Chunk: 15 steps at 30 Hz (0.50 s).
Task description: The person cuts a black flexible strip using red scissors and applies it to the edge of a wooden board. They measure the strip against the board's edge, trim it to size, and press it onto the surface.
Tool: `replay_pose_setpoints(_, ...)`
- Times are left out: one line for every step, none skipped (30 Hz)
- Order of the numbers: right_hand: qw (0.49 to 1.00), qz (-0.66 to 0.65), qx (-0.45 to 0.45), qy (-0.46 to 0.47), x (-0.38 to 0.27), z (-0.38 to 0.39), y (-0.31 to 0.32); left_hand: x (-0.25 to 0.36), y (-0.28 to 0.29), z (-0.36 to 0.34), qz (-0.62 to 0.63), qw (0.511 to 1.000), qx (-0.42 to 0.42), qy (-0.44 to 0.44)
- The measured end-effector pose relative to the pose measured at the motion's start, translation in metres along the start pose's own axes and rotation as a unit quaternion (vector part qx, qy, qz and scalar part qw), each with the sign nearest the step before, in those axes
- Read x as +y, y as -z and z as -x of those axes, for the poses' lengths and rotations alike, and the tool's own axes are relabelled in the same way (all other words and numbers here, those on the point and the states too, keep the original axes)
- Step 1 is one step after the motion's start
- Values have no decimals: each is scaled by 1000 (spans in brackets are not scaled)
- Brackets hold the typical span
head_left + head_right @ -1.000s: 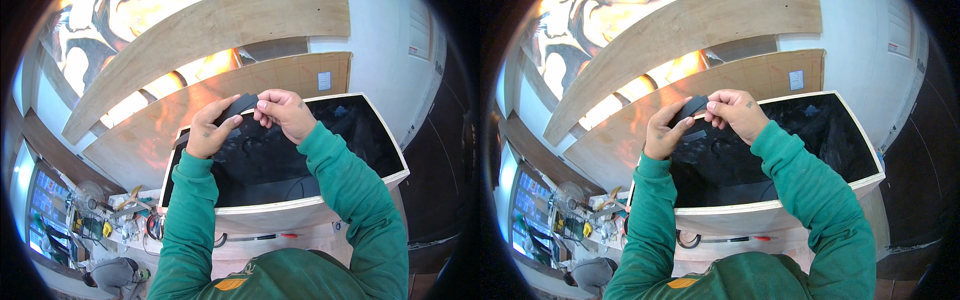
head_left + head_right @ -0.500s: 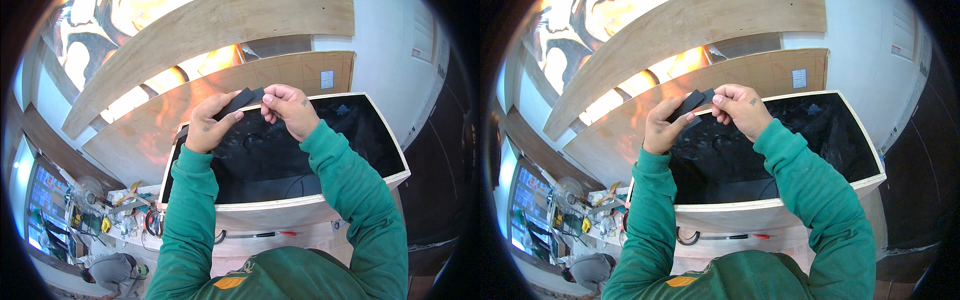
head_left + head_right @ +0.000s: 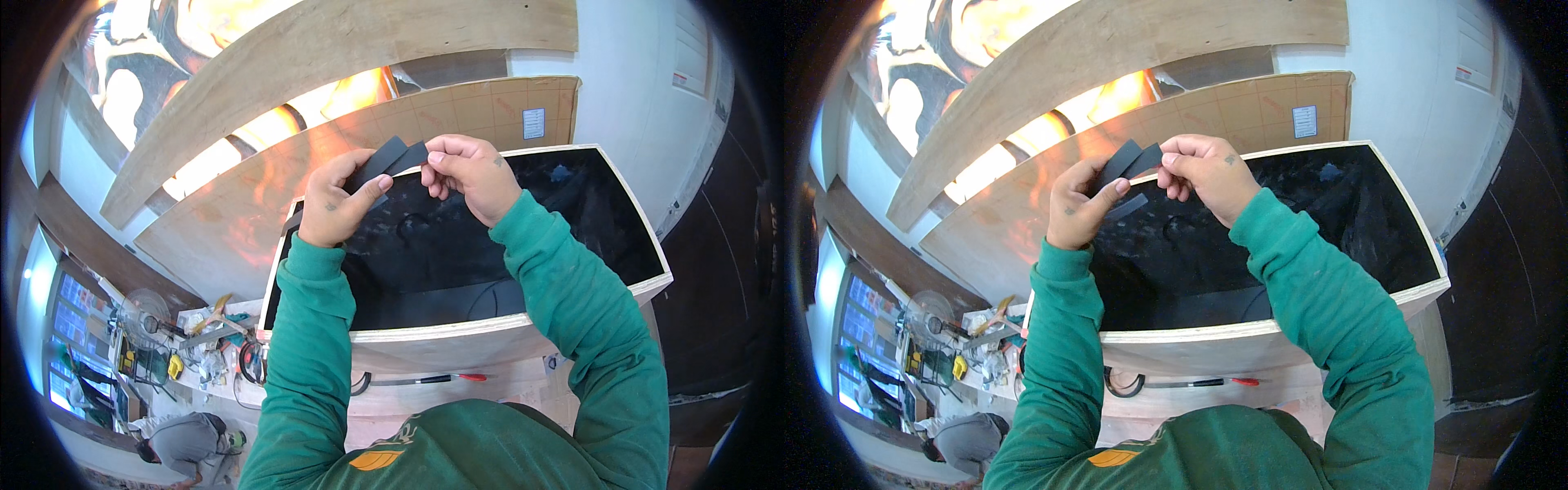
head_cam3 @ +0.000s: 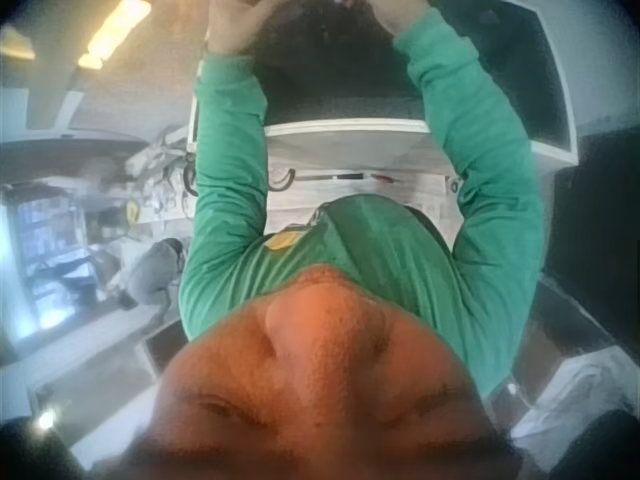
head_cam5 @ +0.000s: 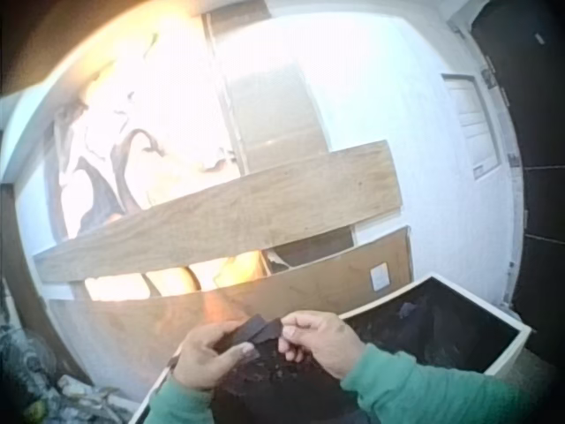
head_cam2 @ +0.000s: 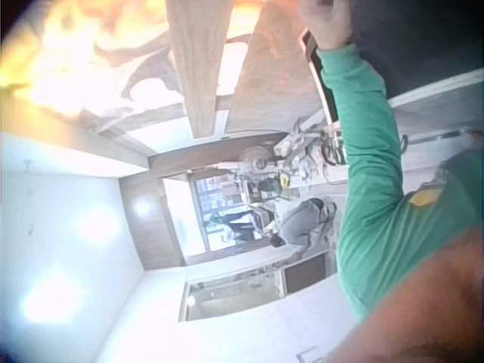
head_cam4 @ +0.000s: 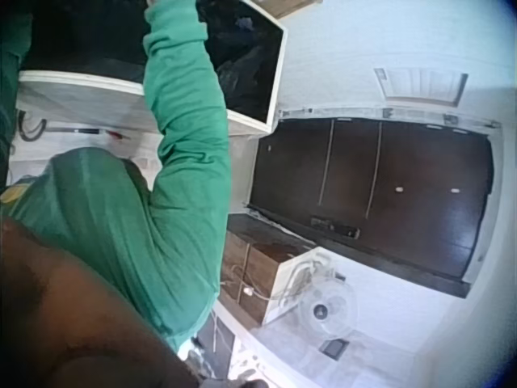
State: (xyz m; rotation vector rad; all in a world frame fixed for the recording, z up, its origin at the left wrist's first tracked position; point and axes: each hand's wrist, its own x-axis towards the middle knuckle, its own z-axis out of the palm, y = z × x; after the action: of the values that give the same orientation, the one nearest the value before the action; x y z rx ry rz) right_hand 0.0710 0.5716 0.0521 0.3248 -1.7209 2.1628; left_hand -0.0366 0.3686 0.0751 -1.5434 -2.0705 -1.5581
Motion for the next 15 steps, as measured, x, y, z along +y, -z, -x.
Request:
replay_pose_setpoints(1000,-15,-3,-9,-1,0,1,-2,0,0,7,1000,3,4)
replay_pose_setpoints(1000,-15,1,-6,-1,1,0,-2,1,1,2,1000,-2,8)
replay_pose_setpoints(1000,-16,4,-2,-2,1,-1,-1,3,1,-4,1000,-7,12)
replay_pose_setpoints(1000,-17,7,1,-3,1,-2,0,4,0,-10,1000,-12,16)
replay_pose_setpoints(1000,-14,13,3,-3,0,-3,0,5,0,-12,1000,-9,17)
replay_pose_setpoints(1000,-10,21,4,-2,-1,-2,-2,5,0,-12,1000,-6,18)
replay_pose_setpoints(1000,-7,28,5,-1,-2,-1,-3,6,0,-14,1000,-4,19)
replay_pose_setpoints(999,3,39,9,-1,-3,-1,0,6,0,-9,1000,-1,22)
replay_pose_setpoints(998,15,53,10,0,-4,0,2,5,0,-2,1000,1,26)
replay_pose_setpoints(997,26,66,11,2,-5,2,4,5,0,5,999,3,32)
replay_pose_setpoints(996,40,78,18,2,-8,2,4,5,-2,-18,1000,19,11)
replay_pose_setpoints(995,51,86,19,4,-10,0,3,7,-1,-43,998,38,-2)
replay_pose_setpoints(993,68,100,13,9,-8,1,-2,2,2,-58,997,53,-12)
replay_pose_setpoints(991,77,107,25,13,-13,1,-5,3,0,-111,990,74,-46)
replay_pose_setpoints(987,107,117,33,16,-14,0,-6,1,1,-170,980,96,-45)
